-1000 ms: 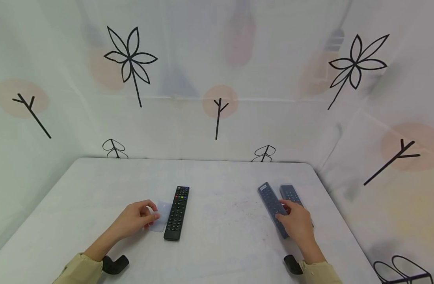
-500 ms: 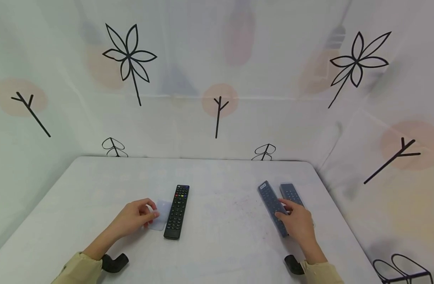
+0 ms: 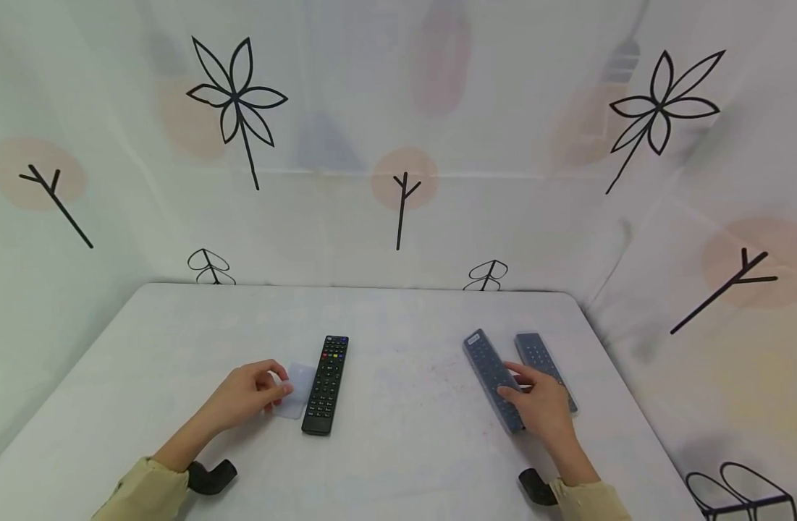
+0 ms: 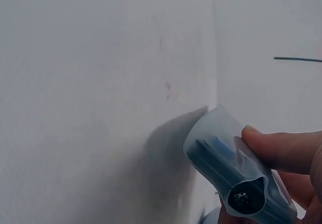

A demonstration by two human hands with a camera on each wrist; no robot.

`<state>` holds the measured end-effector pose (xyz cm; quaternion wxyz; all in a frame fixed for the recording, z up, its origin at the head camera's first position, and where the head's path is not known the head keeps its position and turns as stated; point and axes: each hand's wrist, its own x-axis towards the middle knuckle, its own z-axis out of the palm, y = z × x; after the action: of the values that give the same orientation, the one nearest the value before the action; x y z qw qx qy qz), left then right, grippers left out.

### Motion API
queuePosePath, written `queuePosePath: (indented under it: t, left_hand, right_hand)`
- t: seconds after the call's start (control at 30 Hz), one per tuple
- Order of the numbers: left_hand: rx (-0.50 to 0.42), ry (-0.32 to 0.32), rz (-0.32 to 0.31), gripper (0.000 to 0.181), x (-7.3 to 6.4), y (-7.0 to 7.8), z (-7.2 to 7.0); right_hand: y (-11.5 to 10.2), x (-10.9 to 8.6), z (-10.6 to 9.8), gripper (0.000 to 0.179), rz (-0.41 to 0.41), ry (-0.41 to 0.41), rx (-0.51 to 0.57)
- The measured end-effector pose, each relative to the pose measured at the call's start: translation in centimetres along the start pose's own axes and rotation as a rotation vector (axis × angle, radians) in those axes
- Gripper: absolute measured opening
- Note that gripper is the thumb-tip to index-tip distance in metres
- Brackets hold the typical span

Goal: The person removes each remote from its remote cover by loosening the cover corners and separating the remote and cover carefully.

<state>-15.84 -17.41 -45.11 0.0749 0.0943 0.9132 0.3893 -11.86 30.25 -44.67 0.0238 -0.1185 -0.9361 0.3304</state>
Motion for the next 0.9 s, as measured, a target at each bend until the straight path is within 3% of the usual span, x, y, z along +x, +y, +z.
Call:
queuePosePath:
  t: [0.37, 0.67, 0.9]
  left_hand:
    - [0.005, 0.030, 0.005, 0.016, 0.1, 0.3, -0.5]
    - [-0.050, 0.067, 0.037, 0.018, 0.1, 0.7, -0.8]
    - [-0.120, 0.041, 0.079, 0.018, 0.2, 1.0, -0.6]
  right_hand:
    - [-1.9, -1.0, 0.2, 0.056, -0.013, -0.053, 0.084]
    - [-3.7, -1.9, 0.5, 0.058, 0.005, -0.103, 0.177]
    - [-4.8, -2.4, 0.9, 0.061, 0.025, -0.146, 0.256]
